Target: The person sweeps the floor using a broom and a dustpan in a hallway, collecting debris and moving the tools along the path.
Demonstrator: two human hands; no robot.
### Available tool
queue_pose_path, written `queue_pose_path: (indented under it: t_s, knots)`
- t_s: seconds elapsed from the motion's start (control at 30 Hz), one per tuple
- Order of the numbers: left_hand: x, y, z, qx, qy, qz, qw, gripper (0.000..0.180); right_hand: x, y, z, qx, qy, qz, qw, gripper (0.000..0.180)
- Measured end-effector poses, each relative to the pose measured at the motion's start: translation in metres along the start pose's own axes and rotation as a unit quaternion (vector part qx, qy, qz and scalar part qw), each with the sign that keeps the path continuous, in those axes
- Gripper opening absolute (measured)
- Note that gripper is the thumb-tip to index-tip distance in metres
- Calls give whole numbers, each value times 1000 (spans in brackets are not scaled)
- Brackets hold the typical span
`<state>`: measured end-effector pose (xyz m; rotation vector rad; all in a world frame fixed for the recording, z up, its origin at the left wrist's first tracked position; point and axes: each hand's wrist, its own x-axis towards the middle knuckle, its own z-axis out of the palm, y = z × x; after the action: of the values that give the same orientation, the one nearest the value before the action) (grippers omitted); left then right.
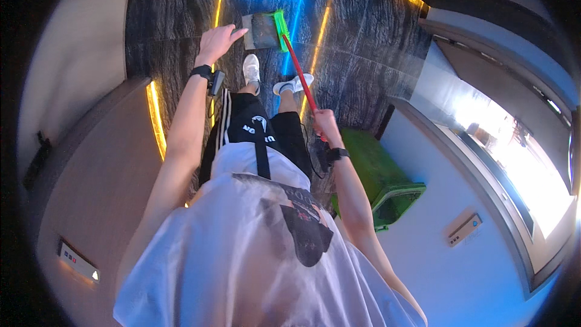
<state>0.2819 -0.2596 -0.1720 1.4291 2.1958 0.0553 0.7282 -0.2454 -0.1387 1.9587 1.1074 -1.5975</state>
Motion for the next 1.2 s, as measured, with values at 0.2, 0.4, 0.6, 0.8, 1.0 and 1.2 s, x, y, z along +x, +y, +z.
queue_pose_path:
  t_s: [0.2,0.4,0.6,0.8,1.0,1.2]
  knots:
    - [-3,2,1,-1,-13,-15,1000,66,-28,-1,-79,151,-16,66,986,34]
    - [-22,-7,0,2,-36,-11,999,64,-10,3,-100,49,107,8,993,34]
    - [-41,-26,9,-8,15,-32,999,62,5,4,-82,-61,183,-14,981,36]
    - [-46,-19,3,-15,13,-30,999,61,24,16,-13,-266,166,-111,943,40]
    - [-44,-28,5,-9,16,-24,1000,60,-18,-12,-2,-59,18,-11,998,34]
    - [-54,-38,8,-20,31,-9,999,61,-41,-6,-35,154,-11,56,986,31]
